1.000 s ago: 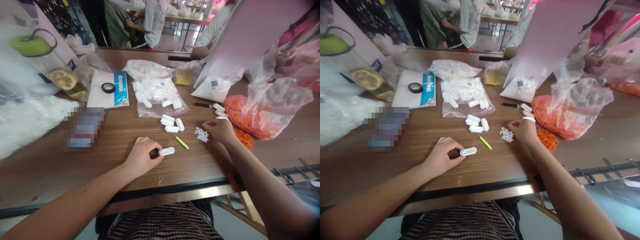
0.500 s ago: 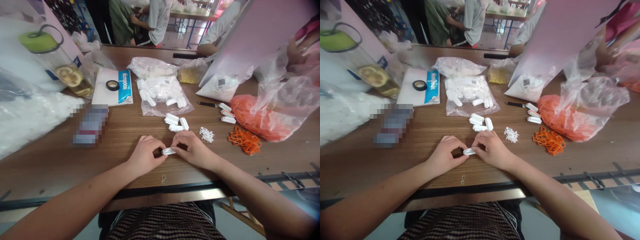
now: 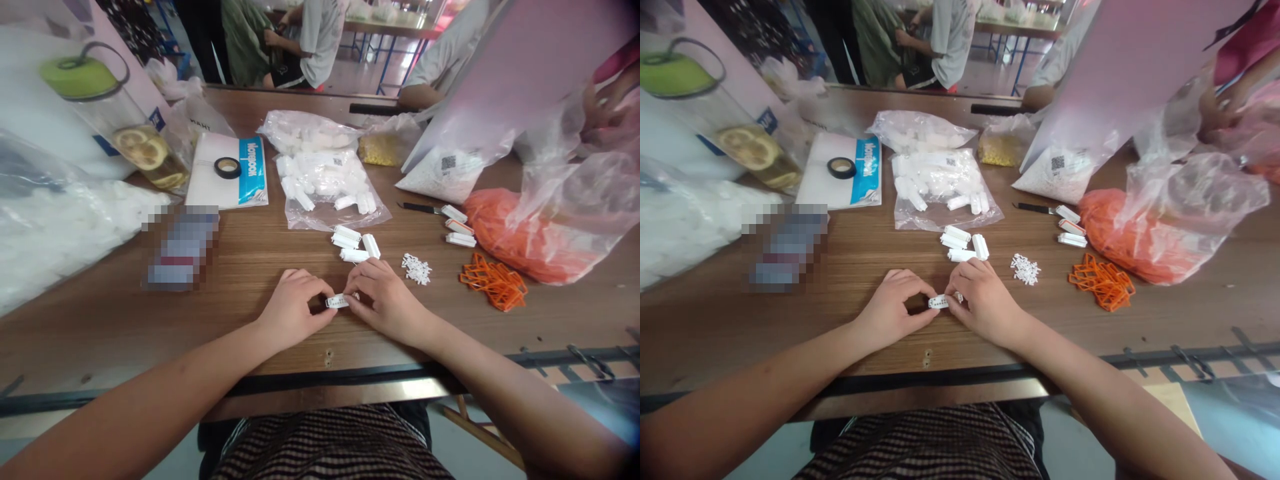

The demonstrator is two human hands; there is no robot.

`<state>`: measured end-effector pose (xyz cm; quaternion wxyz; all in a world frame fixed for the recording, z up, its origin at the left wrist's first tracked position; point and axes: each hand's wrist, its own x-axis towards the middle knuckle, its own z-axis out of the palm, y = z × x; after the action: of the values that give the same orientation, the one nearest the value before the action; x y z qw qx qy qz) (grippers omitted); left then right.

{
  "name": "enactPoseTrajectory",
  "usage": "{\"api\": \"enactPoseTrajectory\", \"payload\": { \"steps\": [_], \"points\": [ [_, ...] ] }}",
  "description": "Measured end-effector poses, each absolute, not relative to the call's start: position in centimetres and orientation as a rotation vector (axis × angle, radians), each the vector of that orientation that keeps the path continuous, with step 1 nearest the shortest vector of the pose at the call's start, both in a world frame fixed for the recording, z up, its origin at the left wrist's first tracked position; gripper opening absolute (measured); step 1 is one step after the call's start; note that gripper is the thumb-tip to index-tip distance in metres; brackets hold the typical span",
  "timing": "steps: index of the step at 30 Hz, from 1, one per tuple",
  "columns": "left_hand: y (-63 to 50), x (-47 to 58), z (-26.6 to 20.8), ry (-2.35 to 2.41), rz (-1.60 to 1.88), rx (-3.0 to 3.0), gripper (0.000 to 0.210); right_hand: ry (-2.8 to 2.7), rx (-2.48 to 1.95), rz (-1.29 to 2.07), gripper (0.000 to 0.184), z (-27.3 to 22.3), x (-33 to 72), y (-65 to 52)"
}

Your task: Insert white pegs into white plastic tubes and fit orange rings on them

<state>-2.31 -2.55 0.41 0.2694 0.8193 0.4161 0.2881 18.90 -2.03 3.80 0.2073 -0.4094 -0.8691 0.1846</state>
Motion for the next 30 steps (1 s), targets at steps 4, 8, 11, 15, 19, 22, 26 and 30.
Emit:
{"api": "enactPoseTrajectory", "payload": {
  "steps": [4,8,11,15,19,22,26,30],
  "points": [
    [-2.6,-2.3,0.3,1.124,0.782,2.21,0.009,-2.462,-1.123,0.466,0.014,3.8,18.9,-2.1],
    [-2.5,-2.3,0.4,1.127,0.783,2.213,0.008,-2.499,-1.106,0.448,0.017,3.9,19.6,-2.1],
    [-2.5,-2.3,0.4,1.133,0.77,2.215,0.008,-2.453,-1.116,0.43,0.016,3.9,20.2,-2.2],
    [-2.5,-2.4,0.3,1.131,0.76,2.223,0.008,-2.443,-1.083,0.407,0.014,3.8,20.4,-2.4],
    [-2.6,-2.4,0.4,1.137,0.759,2.23,0.008,-2.476,-1.075,0.38,0.014,3.8,20.1,-2.6],
    [-2.5,-2.3,0.5,1.137,0.755,2.231,0.008,-2.496,-1.077,0.345,0.014,3.8,19.9,-2.7],
    [-2.5,-2.3,0.5,1.138,0.752,2.224,0.008,-2.515,-1.064,0.307,0.015,3.9,20.0,-2.6],
    [-2.5,-2.3,0.4,1.137,0.753,2.223,0.008,-2.543,-1.043,0.285,0.016,4.1,19.9,-2.5]
  ]
}}
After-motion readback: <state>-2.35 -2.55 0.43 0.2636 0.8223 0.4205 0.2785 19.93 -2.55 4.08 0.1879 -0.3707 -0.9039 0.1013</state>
